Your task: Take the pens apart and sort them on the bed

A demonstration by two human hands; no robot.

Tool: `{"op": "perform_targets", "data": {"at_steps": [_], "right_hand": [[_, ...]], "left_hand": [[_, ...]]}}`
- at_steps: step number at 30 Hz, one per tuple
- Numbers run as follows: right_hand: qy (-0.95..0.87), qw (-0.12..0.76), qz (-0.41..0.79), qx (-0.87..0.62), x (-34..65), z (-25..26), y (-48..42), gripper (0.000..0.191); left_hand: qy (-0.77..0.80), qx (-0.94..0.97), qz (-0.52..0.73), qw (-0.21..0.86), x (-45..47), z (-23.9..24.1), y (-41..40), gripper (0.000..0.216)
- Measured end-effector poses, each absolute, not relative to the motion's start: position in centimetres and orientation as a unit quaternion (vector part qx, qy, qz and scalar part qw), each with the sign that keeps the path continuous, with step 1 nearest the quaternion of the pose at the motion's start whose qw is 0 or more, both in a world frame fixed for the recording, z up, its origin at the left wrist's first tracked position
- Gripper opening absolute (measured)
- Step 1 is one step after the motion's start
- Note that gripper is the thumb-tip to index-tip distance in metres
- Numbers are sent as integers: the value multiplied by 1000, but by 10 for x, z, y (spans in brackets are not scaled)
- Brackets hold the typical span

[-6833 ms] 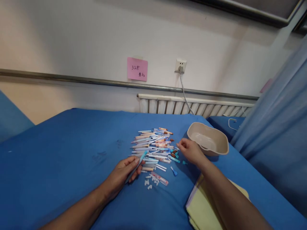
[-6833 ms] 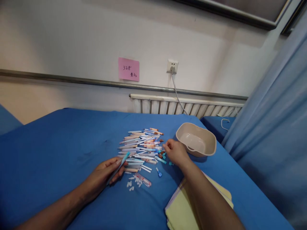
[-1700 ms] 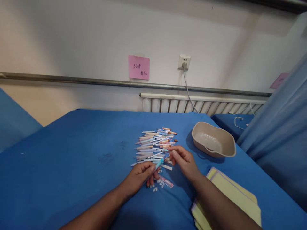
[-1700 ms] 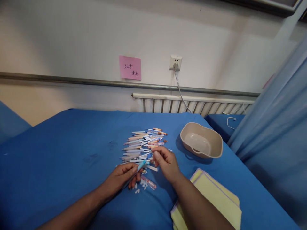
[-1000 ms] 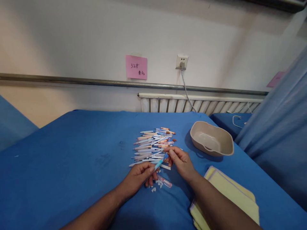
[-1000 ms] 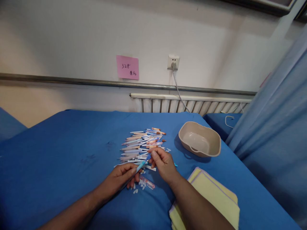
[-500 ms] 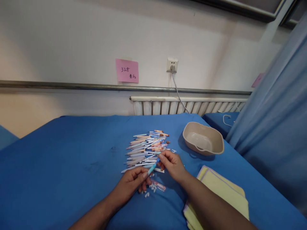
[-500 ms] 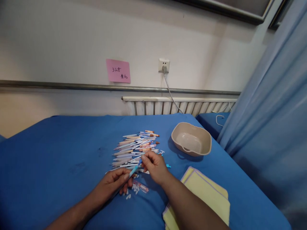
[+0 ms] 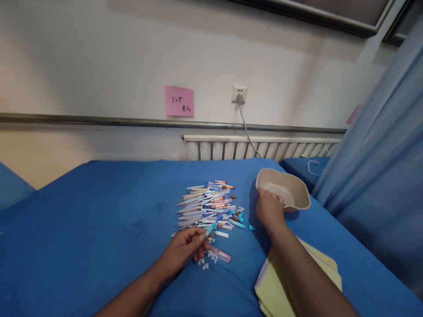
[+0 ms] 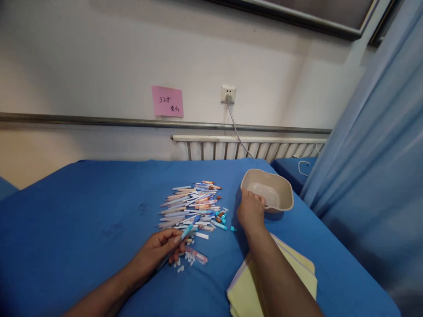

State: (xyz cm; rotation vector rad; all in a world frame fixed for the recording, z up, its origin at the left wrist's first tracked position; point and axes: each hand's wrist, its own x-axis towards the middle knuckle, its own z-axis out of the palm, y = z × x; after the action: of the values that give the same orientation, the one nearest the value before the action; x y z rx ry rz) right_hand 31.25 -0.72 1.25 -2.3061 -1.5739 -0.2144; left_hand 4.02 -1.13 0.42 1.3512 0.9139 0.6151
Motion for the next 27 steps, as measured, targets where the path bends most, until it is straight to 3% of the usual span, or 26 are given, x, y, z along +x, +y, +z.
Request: {"op": "perform_targets", "data": {"at_steps": [5,18,22,27], "right_hand": [[-563,86,-66,-820,315,26,-19,27],[-625,15,15,-780,300,40,-40,24],[-640,44,-3,-767,295,46,-43,18],[-647,160,-36,-745,278,55,-46,17]], "left_hand": [[394,597,273,643,39,0,-11,38],[407,590,269,644,39,3,-11,40],[408,590,268,643,40,2,-11,38],[392,588,275,652,37,3,-13,35]]}}
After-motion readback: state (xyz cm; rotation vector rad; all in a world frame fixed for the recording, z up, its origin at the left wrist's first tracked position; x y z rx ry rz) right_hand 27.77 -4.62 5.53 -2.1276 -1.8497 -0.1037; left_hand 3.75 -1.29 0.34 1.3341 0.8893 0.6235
